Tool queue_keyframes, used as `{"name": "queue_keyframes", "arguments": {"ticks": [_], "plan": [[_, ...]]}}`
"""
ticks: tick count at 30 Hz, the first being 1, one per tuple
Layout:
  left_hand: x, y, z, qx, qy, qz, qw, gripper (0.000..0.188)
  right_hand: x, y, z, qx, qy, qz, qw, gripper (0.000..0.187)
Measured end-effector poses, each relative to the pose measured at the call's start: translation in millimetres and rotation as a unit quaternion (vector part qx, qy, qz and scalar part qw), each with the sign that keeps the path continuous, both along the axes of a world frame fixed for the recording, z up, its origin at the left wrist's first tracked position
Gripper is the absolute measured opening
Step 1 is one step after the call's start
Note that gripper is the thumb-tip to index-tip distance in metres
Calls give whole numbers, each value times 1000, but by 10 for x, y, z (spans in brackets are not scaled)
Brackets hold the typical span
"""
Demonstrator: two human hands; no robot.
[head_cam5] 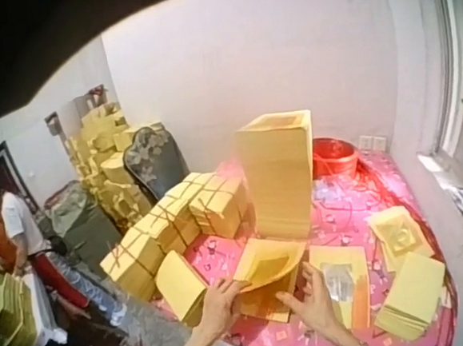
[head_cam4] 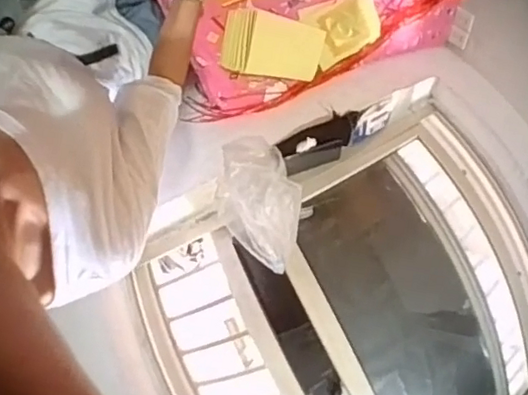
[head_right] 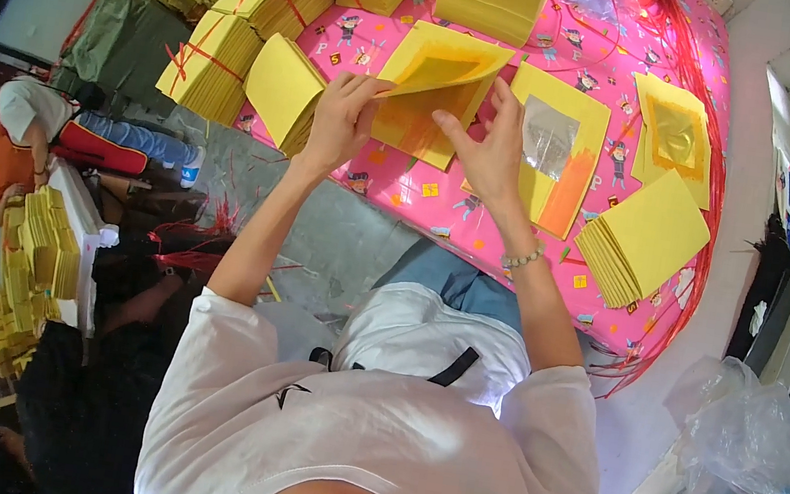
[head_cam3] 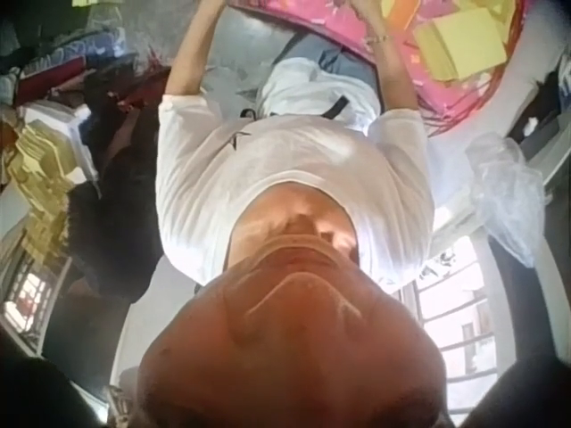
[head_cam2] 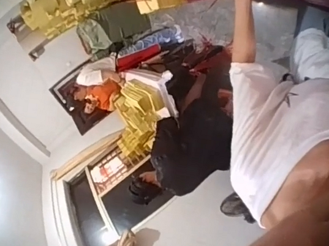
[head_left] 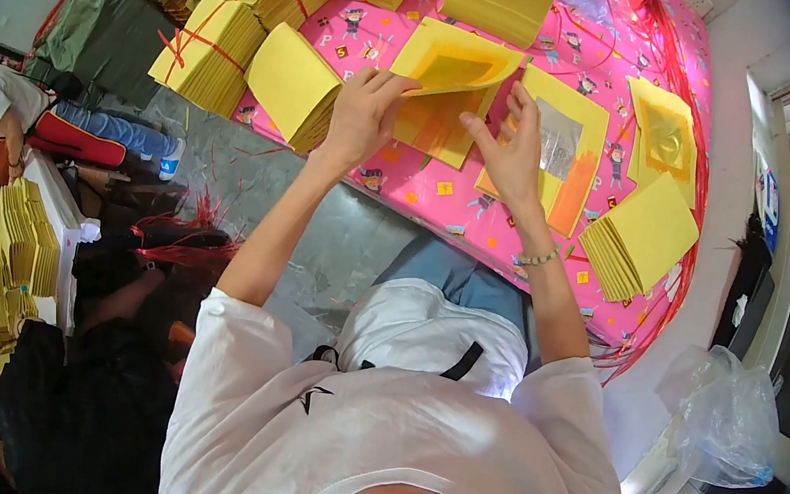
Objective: Folding and stacking sheets of joss paper.
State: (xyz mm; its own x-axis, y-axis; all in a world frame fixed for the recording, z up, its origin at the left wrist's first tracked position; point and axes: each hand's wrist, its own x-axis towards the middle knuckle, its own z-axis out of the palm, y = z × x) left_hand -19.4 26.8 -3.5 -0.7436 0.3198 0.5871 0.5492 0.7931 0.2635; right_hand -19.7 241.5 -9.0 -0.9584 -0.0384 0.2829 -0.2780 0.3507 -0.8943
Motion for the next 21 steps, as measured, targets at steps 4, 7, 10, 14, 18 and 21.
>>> {"name": "queue_keyframes", "arguments": {"ticks": [4, 7, 10, 14, 18, 21], "plan": [[181, 60, 168, 156, -72, -30, 985, 24, -103, 36, -101, -141, -24, 74, 987, 93], [247, 80, 98, 295, -197, -107, 929, 21, -121, 15, -113, -198, -9, 154, 968, 93], [316, 109, 144, 393, -285, -193, 853, 25, -72, 27, -66, -247, -63, 225, 940, 82], [304, 163, 136, 405, -325, -171, 837, 26, 21, 35, -58, -269, -114, 231, 928, 60], [264, 223, 94, 244, -132, -12, 961, 29, 91, 76, -50, -265, -141, 221, 928, 55], [255, 338, 127, 294, -79, 22, 952, 33, 127, 98, 8, -256, -153, 200, 933, 46]]}}
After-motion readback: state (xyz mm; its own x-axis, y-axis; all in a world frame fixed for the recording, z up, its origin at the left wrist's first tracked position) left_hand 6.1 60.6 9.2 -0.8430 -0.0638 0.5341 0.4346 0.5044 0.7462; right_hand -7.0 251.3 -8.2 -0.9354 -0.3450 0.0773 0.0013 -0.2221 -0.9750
